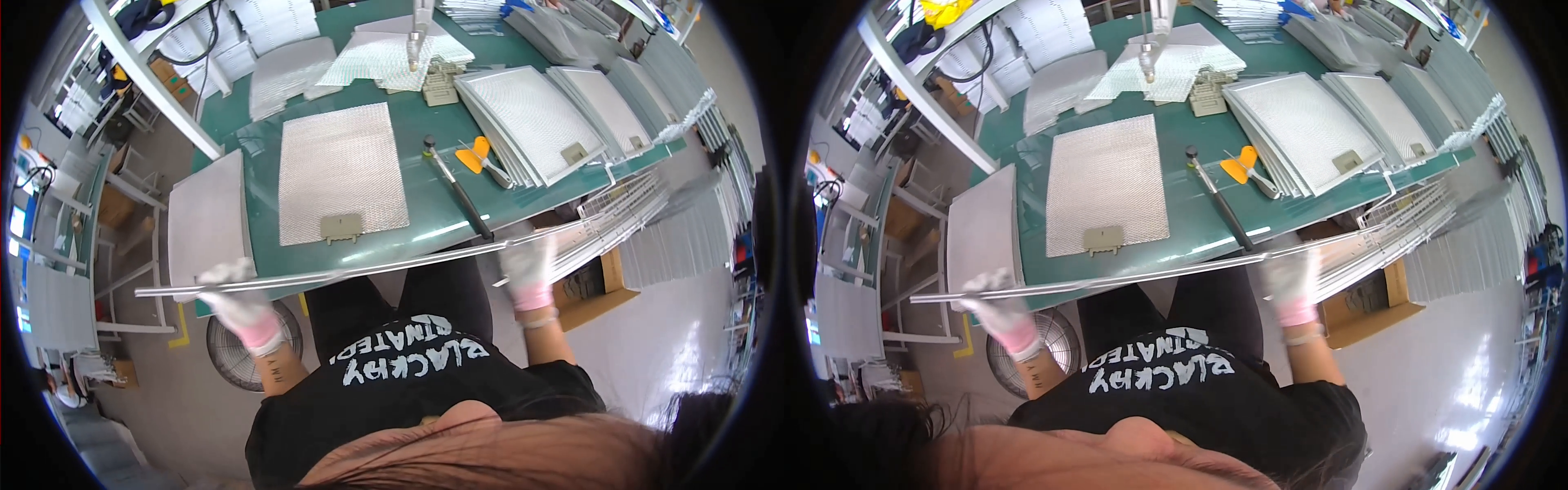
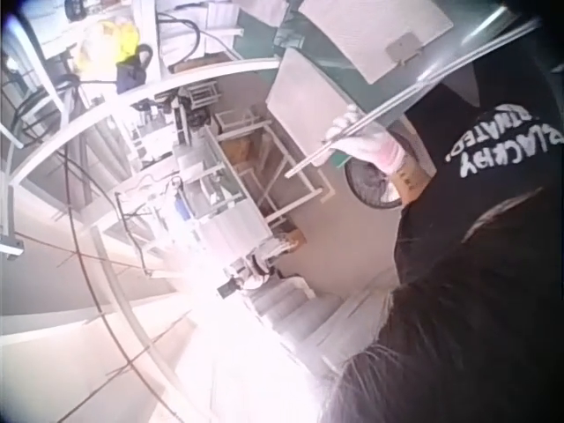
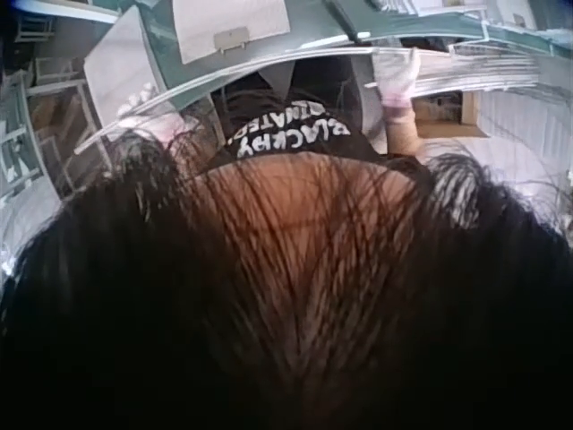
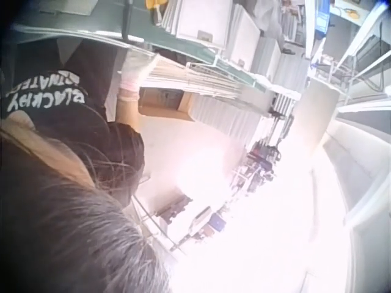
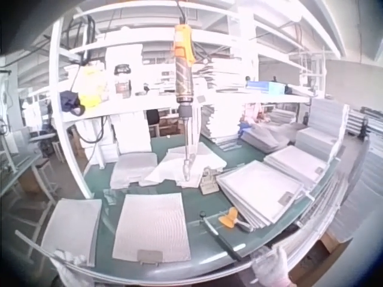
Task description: Assembling metal mesh filters by attaching a metal frame and handle using a rubber mallet.
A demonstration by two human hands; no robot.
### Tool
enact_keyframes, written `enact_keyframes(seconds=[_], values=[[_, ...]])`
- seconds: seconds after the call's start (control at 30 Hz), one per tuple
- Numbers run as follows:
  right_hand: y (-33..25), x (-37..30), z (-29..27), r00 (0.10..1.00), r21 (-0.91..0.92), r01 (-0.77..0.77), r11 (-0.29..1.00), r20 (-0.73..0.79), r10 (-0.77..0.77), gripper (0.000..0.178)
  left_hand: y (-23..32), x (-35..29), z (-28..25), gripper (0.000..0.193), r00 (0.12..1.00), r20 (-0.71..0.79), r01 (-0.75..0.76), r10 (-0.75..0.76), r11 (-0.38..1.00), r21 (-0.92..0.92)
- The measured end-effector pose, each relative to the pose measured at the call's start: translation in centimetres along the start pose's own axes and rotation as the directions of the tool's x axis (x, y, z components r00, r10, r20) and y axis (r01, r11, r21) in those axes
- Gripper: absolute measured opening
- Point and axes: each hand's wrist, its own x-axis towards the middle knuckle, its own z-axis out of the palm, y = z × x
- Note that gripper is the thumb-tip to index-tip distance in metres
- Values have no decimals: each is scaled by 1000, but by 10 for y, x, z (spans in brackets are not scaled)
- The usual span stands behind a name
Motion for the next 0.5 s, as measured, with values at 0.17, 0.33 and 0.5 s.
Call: enact_keyframes(seconds=[0.17,0.33,0.5], values=[[-122,22,15,869,159,470,868,90,-487,23,59,13,-48,31,977,197,-169,84,866,470],[-79,2,127,773,50,570,820,304,-556,22,-1,-44,-33,17,844,107,256,-526,569,782],[56,79,155,911,3,21,1000,413,-20,24,-34,-86,-24,24,842,-27,376,-538,551,745]])
